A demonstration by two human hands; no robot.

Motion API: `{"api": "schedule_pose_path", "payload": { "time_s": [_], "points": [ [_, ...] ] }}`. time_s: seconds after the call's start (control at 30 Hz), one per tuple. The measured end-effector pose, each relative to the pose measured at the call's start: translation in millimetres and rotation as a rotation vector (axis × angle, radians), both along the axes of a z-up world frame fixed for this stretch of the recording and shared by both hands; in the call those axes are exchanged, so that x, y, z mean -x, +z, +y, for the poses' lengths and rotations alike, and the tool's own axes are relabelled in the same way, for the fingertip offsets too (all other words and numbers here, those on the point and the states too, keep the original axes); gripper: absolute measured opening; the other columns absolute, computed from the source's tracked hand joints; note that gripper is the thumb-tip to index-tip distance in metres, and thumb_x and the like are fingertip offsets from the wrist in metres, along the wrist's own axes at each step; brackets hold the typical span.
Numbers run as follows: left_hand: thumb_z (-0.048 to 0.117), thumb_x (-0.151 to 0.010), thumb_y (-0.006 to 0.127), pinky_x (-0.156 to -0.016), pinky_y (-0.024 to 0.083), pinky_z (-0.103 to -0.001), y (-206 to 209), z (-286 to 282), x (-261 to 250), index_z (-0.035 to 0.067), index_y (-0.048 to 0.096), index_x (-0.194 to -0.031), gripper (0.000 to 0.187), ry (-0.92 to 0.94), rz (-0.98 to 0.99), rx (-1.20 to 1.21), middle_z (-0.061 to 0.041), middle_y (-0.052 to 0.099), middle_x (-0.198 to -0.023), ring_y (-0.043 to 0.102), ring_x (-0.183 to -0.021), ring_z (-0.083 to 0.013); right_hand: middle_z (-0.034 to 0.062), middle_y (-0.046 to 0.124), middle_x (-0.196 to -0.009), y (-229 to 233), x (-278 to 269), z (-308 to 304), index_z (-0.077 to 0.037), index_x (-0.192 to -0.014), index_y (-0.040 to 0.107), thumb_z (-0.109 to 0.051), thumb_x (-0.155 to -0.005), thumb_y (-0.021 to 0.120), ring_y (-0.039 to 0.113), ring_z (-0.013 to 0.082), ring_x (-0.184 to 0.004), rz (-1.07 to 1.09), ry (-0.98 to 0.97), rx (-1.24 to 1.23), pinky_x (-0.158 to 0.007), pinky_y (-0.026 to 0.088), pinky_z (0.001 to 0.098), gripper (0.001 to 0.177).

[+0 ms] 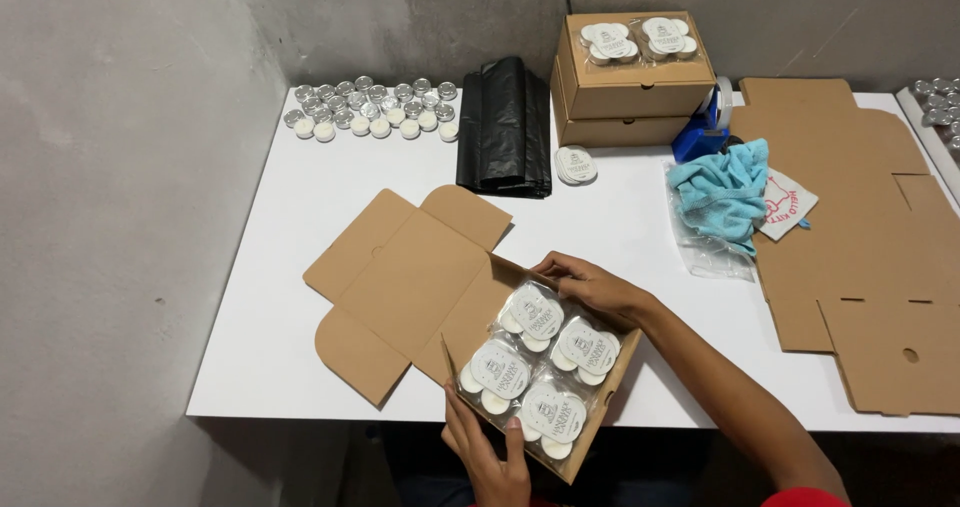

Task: Assembling a cardboard box, filling it with small candle tins, and placing the box into a plastic shipping mailer.

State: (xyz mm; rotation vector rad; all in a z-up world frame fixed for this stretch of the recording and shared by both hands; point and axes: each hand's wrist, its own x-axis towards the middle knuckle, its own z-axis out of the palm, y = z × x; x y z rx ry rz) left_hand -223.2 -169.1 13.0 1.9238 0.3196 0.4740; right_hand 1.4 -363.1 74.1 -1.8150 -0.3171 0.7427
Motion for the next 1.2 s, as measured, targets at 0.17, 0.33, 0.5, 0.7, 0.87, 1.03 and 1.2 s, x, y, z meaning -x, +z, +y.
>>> {"api": "schedule_pose_path", "payload": {
  "time_s": [0.17,0.33,0.5,0.7,0.87,1.03,1.2],
  "points": [
    [0.052,-0.093,0.045,-0.119,0.029,-0.052,13,2,-5,0.000,0.019,-0.158,0.087,-0.045,-0.179,0.153,-0.025,0.024,-0.163,0.027,-0.153,-0.0388,0.0055,0.045,-0.152,3,23,-1,-0.026,-0.153,0.046,-0.009,-0.082,0.047,0.049,0.0228,-0.130,0.013,0.009,-0.050,-0.098,0.048,0.0354,0.073],
    [0.049,-0.085,0.049,-0.116,0.038,-0.051,0,5,-14,-0.004,0.027,-0.154,0.090,0.007,-0.297,0.330,-0.023,0.029,-0.152,0.038,-0.145,-0.0350,0.0085,0.049,-0.144,-11,35,3,-0.015,-0.143,0.059,0.005,-0.076,0.043,0.051,0.0262,-0.135,0.022,-0.099,-0.203,-0.100,0.053,0.0350,0.071],
    [0.049,-0.077,0.049,-0.114,0.041,-0.048,21,9,-11,-0.006,0.036,-0.148,0.091,0.056,-0.356,0.338,-0.021,0.038,-0.144,0.046,-0.137,-0.0324,0.0131,0.059,-0.147,-9,52,8,-0.013,-0.140,0.062,0.006,-0.070,0.040,0.061,0.0266,-0.126,0.096,-0.227,-0.296,-0.102,0.056,0.0392,0.076],
    [0.054,-0.073,0.052,-0.112,0.040,-0.047,27,8,-2,-0.003,0.039,-0.147,0.094,0.159,-0.291,0.396,-0.017,0.042,-0.139,0.048,-0.132,-0.0299,0.0090,0.044,-0.158,-4,65,12,-0.012,-0.138,0.062,0.003,-0.070,0.043,0.047,0.0248,-0.144,-0.018,-0.118,-0.386,-0.116,0.043,0.0411,0.072],
    [0.054,-0.080,0.049,-0.104,0.049,-0.044,1,29,-18,-0.004,0.041,-0.147,0.089,-0.001,-0.361,0.245,-0.019,0.043,-0.140,0.054,-0.126,-0.0289,0.0118,0.050,-0.154,-22,60,4,-0.009,-0.140,0.059,0.005,-0.066,0.043,0.040,0.0285,-0.150,-0.093,-0.158,-0.440,-0.123,0.033,0.0461,0.077],
    [0.050,-0.087,0.051,-0.105,0.049,-0.043,14,45,-64,-0.001,0.044,-0.144,0.076,-0.219,-0.373,0.224,-0.018,0.046,-0.137,0.053,-0.129,-0.0304,0.0117,0.057,-0.142,-41,50,-21,-0.007,-0.137,0.058,-0.010,-0.069,0.050,0.052,0.0272,-0.134,-0.252,-0.304,-0.471,-0.111,0.046,0.0428,0.068],
    [0.033,-0.089,0.053,-0.103,0.050,-0.037,18,51,-126,0.003,0.053,-0.131,0.052,-0.387,-0.374,0.259,-0.014,0.056,-0.128,0.057,-0.122,-0.0267,0.0145,0.050,-0.142,-82,26,-52,-0.008,-0.124,0.063,-0.017,-0.072,0.057,0.051,0.0282,-0.133,-0.335,-0.452,-0.536,-0.108,0.042,0.0394,0.052]
  ]
}}
